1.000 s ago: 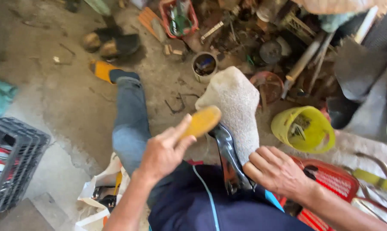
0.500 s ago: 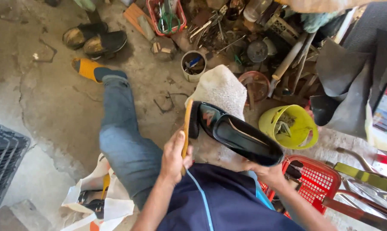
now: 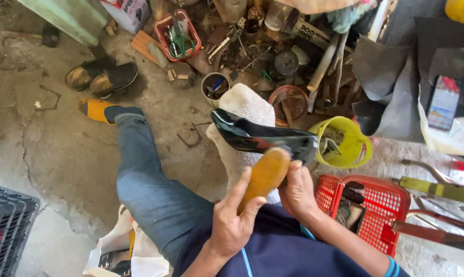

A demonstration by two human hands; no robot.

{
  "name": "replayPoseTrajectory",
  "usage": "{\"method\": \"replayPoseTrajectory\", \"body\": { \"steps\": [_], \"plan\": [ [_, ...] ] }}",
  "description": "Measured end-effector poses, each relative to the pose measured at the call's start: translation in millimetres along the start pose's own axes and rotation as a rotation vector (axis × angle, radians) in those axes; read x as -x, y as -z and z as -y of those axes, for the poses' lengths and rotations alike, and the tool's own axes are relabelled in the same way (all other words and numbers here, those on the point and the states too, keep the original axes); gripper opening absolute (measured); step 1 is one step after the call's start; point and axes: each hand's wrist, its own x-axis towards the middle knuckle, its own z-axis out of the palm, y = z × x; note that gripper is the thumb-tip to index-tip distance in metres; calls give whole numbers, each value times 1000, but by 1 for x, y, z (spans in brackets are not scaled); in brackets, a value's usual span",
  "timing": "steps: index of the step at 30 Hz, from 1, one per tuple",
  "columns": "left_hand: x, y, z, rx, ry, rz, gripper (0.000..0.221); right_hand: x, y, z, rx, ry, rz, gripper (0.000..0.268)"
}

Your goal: A person is repairing the sole and heel of a black high-heeled shoe using various tools and materials on a workbench.

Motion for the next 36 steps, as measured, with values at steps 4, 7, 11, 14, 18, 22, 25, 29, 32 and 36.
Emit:
{"method": "replayPoseTrajectory", "body": {
  "steps": [4,7,11,14,18,22,25,29,32,36],
  "plan": [
    [-14,13,25,-30,177,-108,53,6,-34,33,-34,-85,187,93],
    [-16,7,26,-88,403,-347,56,2,-31,23,3,-94,144,94],
    [-10,1,7,-79,-28,-113,57,4,-38,14,50,-138,-117,54],
    [-27,14,8,-112,-27,-159,58,6,-63,52,135,-117,89,75],
    [-19,24,-11,-231,-241,-25,57,-9,-30,49,906,157,149,77],
    [-42,46,0,-294,-258,-167,55,5,-96,94,518,-75,234,92],
    [-50,54,-11,-339,-304,-166,57,7,-103,87,375,-73,327,85],
    [-54,67,-9,-361,-292,-124,56,-2,-107,79,91,-278,197,74],
    [-55,63,-11,-305,-257,-112,55,-6,-104,59,28,-368,54,54],
    [-36,55,-14,-248,-265,139,53,-23,-95,71,3,-521,-84,48]
  ]
}}
